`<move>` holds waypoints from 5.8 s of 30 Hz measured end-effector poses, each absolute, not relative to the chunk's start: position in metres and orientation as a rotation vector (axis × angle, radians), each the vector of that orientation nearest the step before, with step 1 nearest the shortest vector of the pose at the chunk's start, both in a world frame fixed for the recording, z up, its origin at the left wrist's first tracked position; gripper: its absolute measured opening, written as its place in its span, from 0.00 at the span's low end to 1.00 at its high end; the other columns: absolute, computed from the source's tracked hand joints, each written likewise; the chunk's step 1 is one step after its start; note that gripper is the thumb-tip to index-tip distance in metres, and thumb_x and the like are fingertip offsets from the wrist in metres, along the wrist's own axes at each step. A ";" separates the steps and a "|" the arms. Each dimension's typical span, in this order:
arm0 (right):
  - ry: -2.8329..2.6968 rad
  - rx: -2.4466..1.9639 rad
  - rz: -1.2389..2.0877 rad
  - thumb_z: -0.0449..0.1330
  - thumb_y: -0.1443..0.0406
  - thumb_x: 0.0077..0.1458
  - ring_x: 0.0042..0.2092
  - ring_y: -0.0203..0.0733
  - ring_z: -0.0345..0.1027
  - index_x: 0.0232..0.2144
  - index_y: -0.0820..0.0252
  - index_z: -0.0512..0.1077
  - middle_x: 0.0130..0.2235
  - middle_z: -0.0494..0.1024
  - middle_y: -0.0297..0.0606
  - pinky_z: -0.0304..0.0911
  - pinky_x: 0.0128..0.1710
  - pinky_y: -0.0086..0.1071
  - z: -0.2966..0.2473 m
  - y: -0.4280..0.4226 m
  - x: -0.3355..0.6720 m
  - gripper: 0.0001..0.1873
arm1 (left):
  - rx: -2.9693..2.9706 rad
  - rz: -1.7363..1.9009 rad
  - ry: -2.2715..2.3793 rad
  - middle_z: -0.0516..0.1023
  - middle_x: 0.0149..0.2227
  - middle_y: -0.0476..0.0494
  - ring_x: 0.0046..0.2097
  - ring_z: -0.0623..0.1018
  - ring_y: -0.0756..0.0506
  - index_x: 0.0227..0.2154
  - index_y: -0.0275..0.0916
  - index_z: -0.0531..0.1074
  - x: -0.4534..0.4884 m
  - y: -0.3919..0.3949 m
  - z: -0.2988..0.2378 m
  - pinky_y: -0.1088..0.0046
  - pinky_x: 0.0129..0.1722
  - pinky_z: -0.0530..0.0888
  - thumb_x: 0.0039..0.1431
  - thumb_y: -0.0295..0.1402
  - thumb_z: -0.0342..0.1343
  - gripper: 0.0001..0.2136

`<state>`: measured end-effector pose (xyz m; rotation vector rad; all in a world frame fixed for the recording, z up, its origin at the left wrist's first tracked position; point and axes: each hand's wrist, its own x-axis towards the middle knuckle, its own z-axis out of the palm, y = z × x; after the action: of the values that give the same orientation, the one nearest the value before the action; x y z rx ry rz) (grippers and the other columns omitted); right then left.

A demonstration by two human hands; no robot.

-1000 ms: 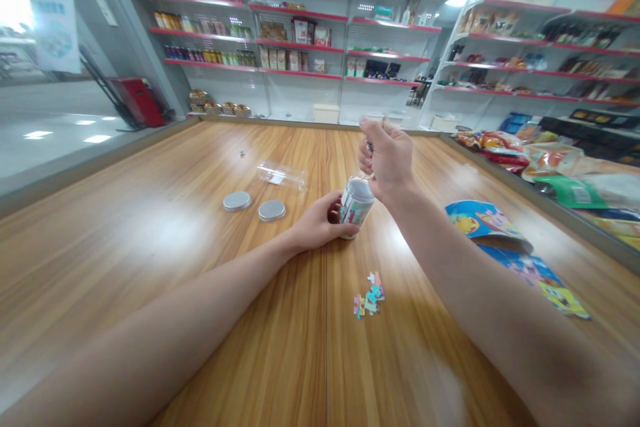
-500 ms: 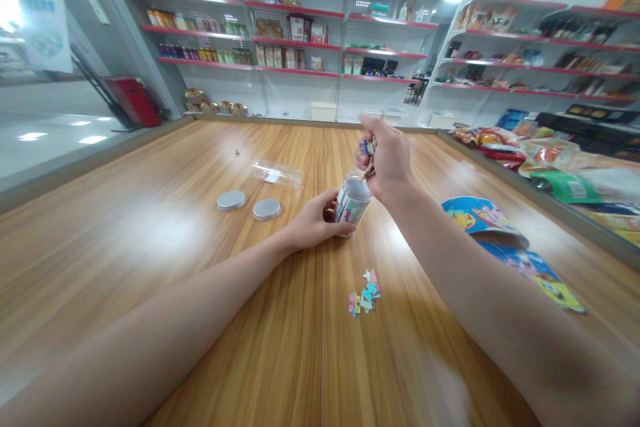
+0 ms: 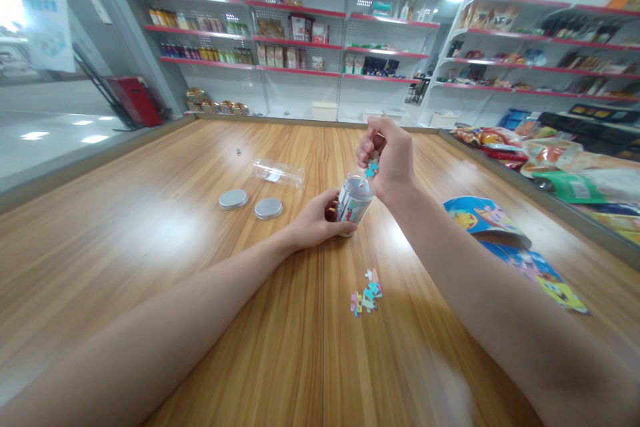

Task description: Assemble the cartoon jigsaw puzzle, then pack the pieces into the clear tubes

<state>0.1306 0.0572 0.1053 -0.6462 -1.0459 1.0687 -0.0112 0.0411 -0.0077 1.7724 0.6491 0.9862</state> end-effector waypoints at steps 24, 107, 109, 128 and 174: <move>-1.704 -1.043 0.562 0.67 0.59 0.51 0.28 0.35 0.60 0.25 0.58 0.70 0.25 0.69 0.31 0.50 0.27 0.29 0.126 0.024 0.159 0.12 | 1.725 0.995 0.657 0.72 0.38 0.48 0.36 0.72 0.49 0.47 0.37 0.69 -0.012 0.044 -0.010 0.72 0.37 0.70 0.49 0.34 0.70 0.23; -3.048 -1.193 0.502 0.60 0.62 0.61 0.29 0.40 0.71 0.33 0.67 0.77 0.31 0.80 0.44 0.51 0.25 0.31 0.067 -0.054 0.135 0.12 | 1.711 1.011 0.656 0.76 0.42 0.44 0.39 0.77 0.47 0.47 0.36 0.70 -0.013 0.044 -0.010 0.69 0.40 0.74 0.47 0.32 0.71 0.24; -3.070 -1.212 0.505 0.59 0.64 0.61 0.30 0.41 0.72 0.34 0.67 0.77 0.32 0.81 0.45 0.52 0.25 0.31 0.063 -0.054 0.133 0.10 | 1.708 1.009 0.661 0.76 0.41 0.44 0.38 0.77 0.47 0.47 0.36 0.70 -0.012 0.044 -0.010 0.69 0.40 0.74 0.47 0.32 0.71 0.24; -3.120 -1.140 0.375 0.61 0.63 0.60 0.33 0.46 0.75 0.32 0.68 0.77 0.34 0.81 0.49 0.53 0.26 0.33 0.066 -0.056 0.132 0.11 | 1.729 1.011 0.665 0.77 0.41 0.44 0.39 0.77 0.46 0.47 0.37 0.70 -0.013 0.045 -0.011 0.68 0.40 0.74 0.47 0.34 0.71 0.25; -3.304 -1.402 0.462 0.66 0.67 0.47 0.29 0.40 0.69 0.36 0.64 0.78 0.32 0.79 0.42 0.51 0.23 0.30 0.091 -0.057 0.162 0.10 | 1.740 1.005 0.668 0.77 0.42 0.44 0.39 0.78 0.46 0.49 0.37 0.70 -0.015 0.045 -0.012 0.67 0.42 0.74 0.49 0.35 0.71 0.25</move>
<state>0.1622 -0.0570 0.0911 -1.4021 -3.3036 0.4617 -0.0148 0.0449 -0.0116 1.7395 0.6678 1.0048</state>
